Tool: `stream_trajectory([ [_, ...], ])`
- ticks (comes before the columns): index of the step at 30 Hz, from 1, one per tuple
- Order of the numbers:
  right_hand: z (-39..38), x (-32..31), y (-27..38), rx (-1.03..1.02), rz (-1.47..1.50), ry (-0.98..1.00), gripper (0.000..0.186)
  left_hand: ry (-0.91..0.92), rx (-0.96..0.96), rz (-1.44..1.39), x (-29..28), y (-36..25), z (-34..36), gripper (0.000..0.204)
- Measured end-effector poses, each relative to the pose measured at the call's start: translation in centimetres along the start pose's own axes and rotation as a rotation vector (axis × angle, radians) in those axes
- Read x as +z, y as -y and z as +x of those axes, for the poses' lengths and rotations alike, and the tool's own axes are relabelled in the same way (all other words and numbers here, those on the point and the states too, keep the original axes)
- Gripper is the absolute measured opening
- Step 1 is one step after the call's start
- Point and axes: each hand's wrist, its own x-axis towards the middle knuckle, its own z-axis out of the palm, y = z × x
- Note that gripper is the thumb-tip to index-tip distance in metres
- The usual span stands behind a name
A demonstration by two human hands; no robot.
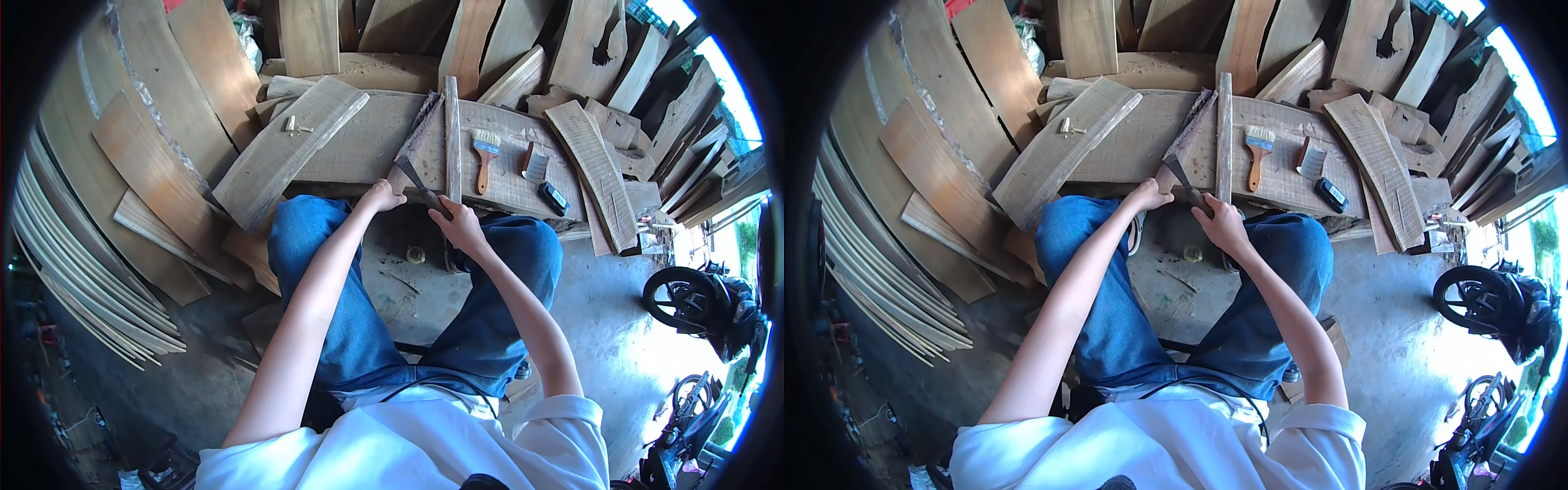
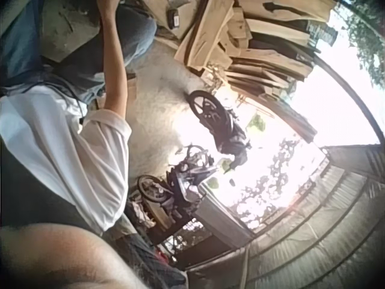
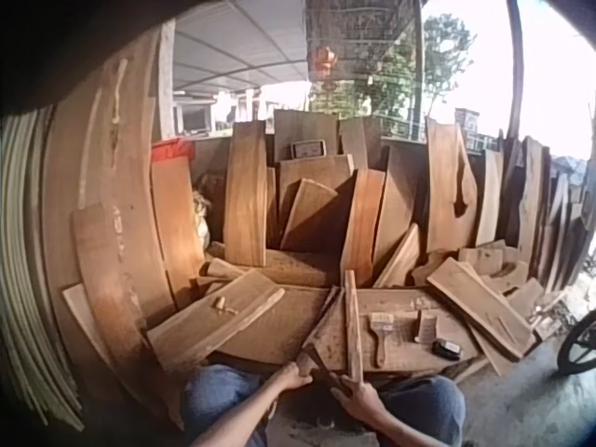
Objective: Using a drawknife to shave and shape a piece of wood on a workbench.
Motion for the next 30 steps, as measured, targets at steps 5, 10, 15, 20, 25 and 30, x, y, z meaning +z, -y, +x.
stream_trajectory([
  [5,0.0,-0.2,0.1,0.066,0.056,0.046,0.034,-0.031,0.012,-0.009,0.1,0.2,0.1,0.078],
  [10,0.0,-0.8,0.6,0.159,0.11,0.117,0.037,-0.029,0.021,0.007,-0.1,0.0,-0.1,0.076],
  [15,0.0,-0.9,0.2,0.163,0.129,0.125,0.039,-0.038,0.025,0.026,0.0,-0.1,-0.1,0.077],
  [20,0.1,-0.8,0.1,0.194,0.197,0.168,0.04,-0.001,0.02,0.026,-0.3,0.3,0.1,0.081],
  [25,0.3,-0.9,-0.6,0.195,0.263,0.197,0.046,0.002,0.03,0.043,-0.5,-0.3,-0.3,0.085],
  [30,0.2,-0.9,-0.7,0.215,0.292,0.202,0.044,0.034,0.023,0.048,-0.5,-0.1,0.1,0.087],
])
